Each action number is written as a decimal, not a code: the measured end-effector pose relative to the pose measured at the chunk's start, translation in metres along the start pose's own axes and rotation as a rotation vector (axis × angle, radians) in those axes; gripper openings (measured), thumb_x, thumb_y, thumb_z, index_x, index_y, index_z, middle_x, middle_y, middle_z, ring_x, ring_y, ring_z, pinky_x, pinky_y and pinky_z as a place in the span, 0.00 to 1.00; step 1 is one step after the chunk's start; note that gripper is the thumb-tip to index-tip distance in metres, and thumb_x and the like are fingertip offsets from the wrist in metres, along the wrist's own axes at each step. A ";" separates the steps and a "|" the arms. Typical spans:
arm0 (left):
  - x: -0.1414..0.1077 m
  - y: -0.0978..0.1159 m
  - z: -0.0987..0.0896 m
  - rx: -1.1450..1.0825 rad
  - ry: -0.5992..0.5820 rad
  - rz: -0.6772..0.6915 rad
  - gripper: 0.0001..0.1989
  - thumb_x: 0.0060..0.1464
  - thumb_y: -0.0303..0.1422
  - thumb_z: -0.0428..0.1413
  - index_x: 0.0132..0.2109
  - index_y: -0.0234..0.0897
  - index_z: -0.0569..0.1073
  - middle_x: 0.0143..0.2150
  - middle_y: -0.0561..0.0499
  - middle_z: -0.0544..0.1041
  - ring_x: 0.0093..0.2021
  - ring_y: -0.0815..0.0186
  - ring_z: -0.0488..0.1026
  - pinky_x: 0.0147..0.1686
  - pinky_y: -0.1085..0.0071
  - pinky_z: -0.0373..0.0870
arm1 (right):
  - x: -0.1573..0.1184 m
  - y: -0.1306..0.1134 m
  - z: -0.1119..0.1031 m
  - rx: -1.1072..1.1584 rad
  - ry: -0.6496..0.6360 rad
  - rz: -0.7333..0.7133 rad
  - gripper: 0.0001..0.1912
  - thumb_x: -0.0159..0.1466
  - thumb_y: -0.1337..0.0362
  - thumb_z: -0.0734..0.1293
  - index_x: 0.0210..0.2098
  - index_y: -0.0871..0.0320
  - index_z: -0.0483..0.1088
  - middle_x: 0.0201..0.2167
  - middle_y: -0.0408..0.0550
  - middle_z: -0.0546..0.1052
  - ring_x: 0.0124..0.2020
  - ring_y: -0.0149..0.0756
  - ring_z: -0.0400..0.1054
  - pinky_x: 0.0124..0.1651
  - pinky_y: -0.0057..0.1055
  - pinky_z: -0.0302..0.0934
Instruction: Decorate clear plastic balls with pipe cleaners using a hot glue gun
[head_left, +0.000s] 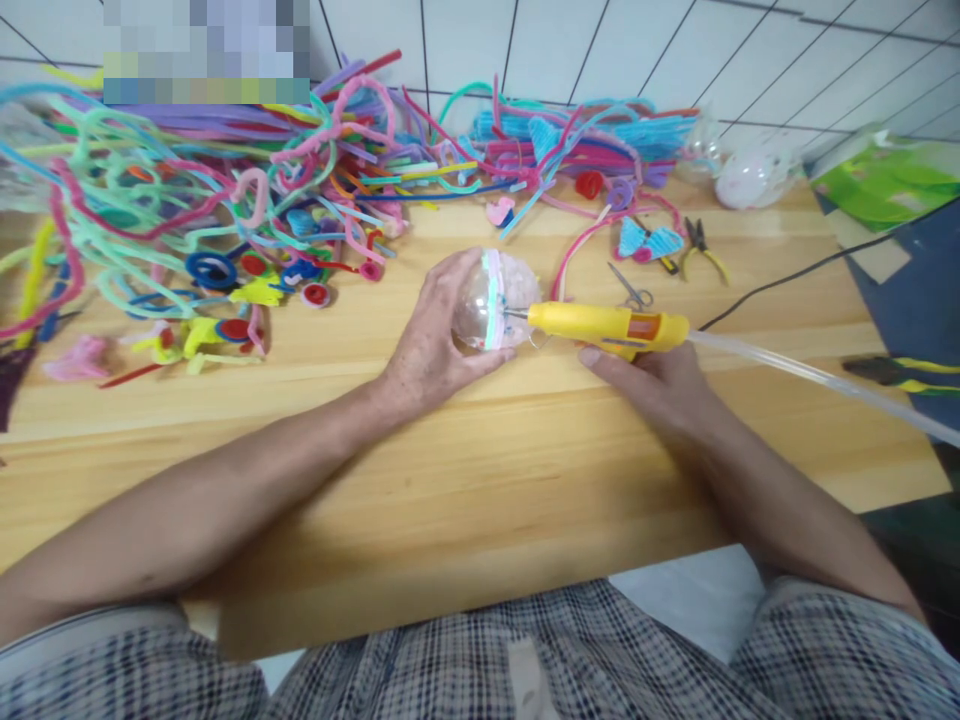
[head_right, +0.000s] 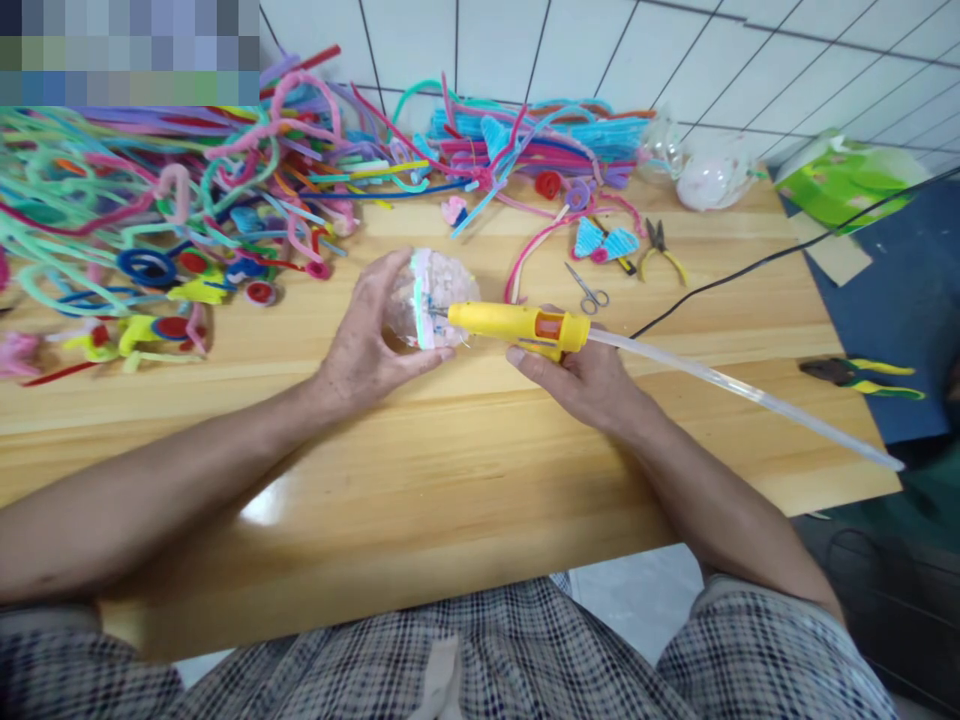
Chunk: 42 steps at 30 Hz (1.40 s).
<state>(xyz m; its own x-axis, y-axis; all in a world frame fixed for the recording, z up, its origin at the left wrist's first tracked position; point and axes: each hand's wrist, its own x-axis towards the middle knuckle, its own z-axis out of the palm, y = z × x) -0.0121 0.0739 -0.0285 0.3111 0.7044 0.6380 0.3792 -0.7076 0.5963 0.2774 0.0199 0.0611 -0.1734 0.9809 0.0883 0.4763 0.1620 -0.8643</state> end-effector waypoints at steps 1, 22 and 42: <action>0.000 0.000 0.000 0.006 -0.006 0.000 0.55 0.61 0.61 0.72 0.82 0.50 0.53 0.79 0.36 0.69 0.80 0.39 0.68 0.81 0.38 0.66 | 0.000 0.000 0.001 0.000 0.008 0.007 0.15 0.68 0.47 0.79 0.48 0.48 0.86 0.45 0.46 0.89 0.47 0.50 0.84 0.53 0.49 0.82; 0.000 0.002 0.000 0.021 -0.030 -0.064 0.57 0.57 0.63 0.73 0.81 0.50 0.55 0.79 0.36 0.69 0.81 0.37 0.66 0.81 0.36 0.66 | 0.002 0.000 0.000 0.045 0.013 0.023 0.12 0.65 0.49 0.82 0.43 0.46 0.84 0.42 0.46 0.90 0.43 0.49 0.86 0.47 0.45 0.84; 0.000 0.003 -0.002 0.046 -0.025 -0.052 0.56 0.59 0.65 0.71 0.81 0.50 0.55 0.79 0.36 0.70 0.81 0.38 0.67 0.81 0.36 0.67 | 0.001 0.006 -0.003 -0.003 0.026 -0.005 0.11 0.67 0.49 0.80 0.43 0.48 0.86 0.39 0.45 0.89 0.40 0.47 0.85 0.44 0.43 0.83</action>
<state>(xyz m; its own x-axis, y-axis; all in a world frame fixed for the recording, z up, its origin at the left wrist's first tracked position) -0.0122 0.0720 -0.0257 0.3114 0.7419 0.5938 0.4349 -0.6669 0.6051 0.2831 0.0222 0.0575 -0.1535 0.9825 0.1059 0.4781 0.1676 -0.8622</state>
